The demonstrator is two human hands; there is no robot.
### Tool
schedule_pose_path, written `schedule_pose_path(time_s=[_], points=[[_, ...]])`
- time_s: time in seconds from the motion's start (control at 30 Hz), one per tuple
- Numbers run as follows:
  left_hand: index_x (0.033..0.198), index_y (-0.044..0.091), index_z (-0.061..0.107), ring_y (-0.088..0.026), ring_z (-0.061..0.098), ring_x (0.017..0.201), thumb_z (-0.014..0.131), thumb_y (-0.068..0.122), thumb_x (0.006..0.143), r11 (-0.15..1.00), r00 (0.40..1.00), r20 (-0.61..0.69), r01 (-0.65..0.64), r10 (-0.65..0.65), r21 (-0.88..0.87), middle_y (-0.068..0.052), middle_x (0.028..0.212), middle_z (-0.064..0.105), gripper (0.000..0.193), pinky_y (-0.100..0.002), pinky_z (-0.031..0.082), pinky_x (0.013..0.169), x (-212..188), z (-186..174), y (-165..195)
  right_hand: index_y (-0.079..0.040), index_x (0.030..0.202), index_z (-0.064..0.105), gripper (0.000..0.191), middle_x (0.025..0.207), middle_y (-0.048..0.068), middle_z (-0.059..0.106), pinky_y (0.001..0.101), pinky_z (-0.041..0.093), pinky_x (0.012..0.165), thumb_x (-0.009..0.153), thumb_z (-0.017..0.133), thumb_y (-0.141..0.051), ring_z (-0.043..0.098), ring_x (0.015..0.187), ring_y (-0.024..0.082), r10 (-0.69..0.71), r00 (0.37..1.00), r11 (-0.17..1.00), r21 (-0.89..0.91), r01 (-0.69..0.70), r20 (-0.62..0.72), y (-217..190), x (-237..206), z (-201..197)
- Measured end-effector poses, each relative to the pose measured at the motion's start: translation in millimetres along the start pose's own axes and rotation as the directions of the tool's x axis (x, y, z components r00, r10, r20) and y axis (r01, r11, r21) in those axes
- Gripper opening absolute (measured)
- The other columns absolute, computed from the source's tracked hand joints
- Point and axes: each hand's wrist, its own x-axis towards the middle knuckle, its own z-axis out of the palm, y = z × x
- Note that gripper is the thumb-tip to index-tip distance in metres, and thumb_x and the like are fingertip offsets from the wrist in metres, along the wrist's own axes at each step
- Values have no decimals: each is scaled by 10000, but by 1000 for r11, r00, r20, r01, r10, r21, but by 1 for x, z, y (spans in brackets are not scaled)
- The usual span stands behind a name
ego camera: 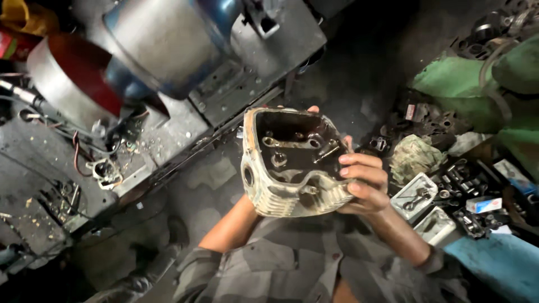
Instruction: The person carries a finned engine cylinder head across the workshop, turns it over in their hands, and places it on a cluttered workbench. They fit small components into and around the part by hand, then walk to a storage shelf and reach among boxes and bags.
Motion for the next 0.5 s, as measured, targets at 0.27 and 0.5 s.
schedule_pose_path(time_s=[0.27,0.5], points=[[1612,98,397,-291,543,1381,579,457,1057,904,919,-128,-330,374,273,-126,1534,525,685,-474,427,1215,84,-27,31,-199,1326,425,713,1349,174,480,732,373,1160,746,833,-276,464,1312,390,89,879,996,-57,-71,468,84,108,-51],[1617,61,401,-280,575,1336,661,408,1028,606,649,-156,-561,745,564,-154,1494,552,732,-462,474,1180,92,-66,36,-122,1440,442,801,1423,103,557,538,431,1127,852,902,-410,475,1280,310,-177,613,978,210,18,770,116,195,-24]])
